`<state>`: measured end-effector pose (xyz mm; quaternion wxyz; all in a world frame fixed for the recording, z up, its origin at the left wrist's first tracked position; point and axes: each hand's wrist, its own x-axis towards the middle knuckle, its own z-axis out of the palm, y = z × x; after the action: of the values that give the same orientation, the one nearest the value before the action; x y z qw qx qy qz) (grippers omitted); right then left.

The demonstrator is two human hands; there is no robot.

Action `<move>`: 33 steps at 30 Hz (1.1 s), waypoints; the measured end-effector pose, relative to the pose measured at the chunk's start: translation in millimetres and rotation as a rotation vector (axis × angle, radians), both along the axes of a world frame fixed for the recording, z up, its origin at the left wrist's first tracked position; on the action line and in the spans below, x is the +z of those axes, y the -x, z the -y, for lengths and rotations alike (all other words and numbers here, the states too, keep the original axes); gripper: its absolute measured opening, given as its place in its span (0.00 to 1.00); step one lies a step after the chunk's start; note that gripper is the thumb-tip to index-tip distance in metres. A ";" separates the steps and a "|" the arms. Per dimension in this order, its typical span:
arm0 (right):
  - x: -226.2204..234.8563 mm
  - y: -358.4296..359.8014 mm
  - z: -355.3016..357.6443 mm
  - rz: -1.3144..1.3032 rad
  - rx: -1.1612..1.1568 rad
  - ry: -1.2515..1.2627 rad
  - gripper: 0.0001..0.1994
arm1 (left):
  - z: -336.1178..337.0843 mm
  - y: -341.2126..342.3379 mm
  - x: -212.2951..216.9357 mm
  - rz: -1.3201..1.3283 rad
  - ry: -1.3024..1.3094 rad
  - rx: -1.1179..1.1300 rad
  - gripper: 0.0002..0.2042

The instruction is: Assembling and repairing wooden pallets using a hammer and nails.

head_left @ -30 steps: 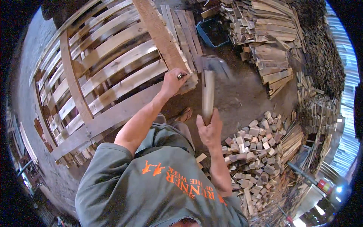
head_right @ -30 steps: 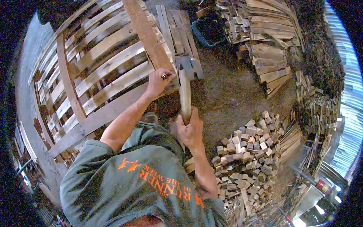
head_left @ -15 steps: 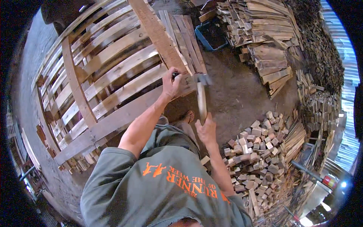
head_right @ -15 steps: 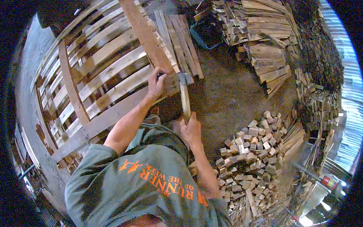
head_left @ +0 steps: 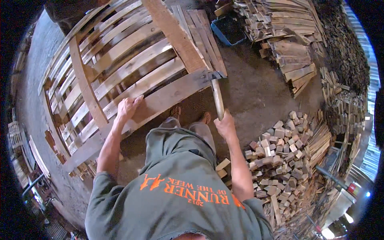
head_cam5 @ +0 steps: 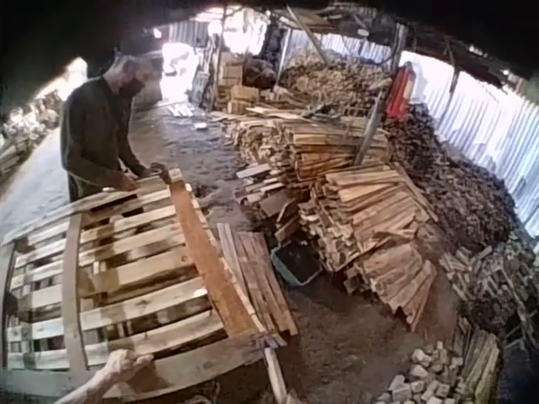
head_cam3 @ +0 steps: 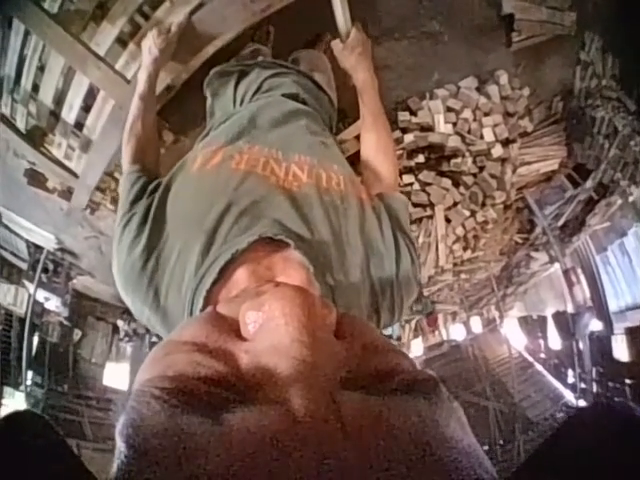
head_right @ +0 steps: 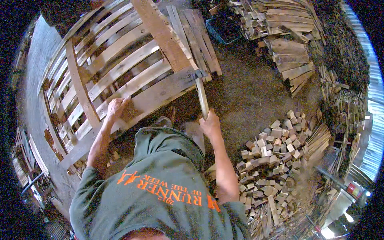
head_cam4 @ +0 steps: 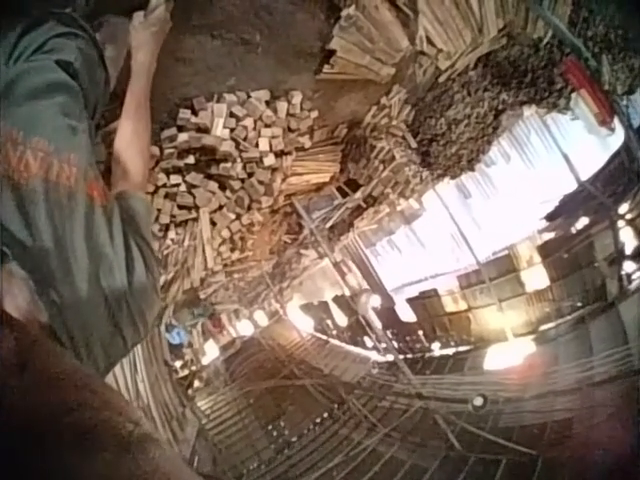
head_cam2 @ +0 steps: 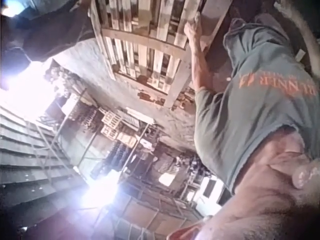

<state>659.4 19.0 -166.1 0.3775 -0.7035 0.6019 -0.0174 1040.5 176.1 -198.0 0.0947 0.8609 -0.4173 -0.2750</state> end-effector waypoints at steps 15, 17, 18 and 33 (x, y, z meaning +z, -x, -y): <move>-17.8 26.8 17.4 0.092 0.113 -0.001 0.15 | 127.7 127.5 18.1 0.350 0.604 -0.297 0.42; -26.3 44.7 29.4 0.328 0.090 -0.215 0.13 | 170.2 165.0 49.7 0.247 0.319 -0.305 0.45; -23.8 49.7 28.6 0.335 0.095 -0.217 0.13 | 176.1 164.7 44.3 0.255 0.315 -0.303 0.45; -48.5 86.4 25.3 0.428 0.021 -0.215 0.07 | 183.6 180.2 13.8 0.327 0.374 -0.260 0.40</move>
<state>573.0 -6.3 -214.6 0.5693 -0.6459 0.4991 -0.0981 860.2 -7.6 -184.2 0.1473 0.8007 -0.5775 -0.0605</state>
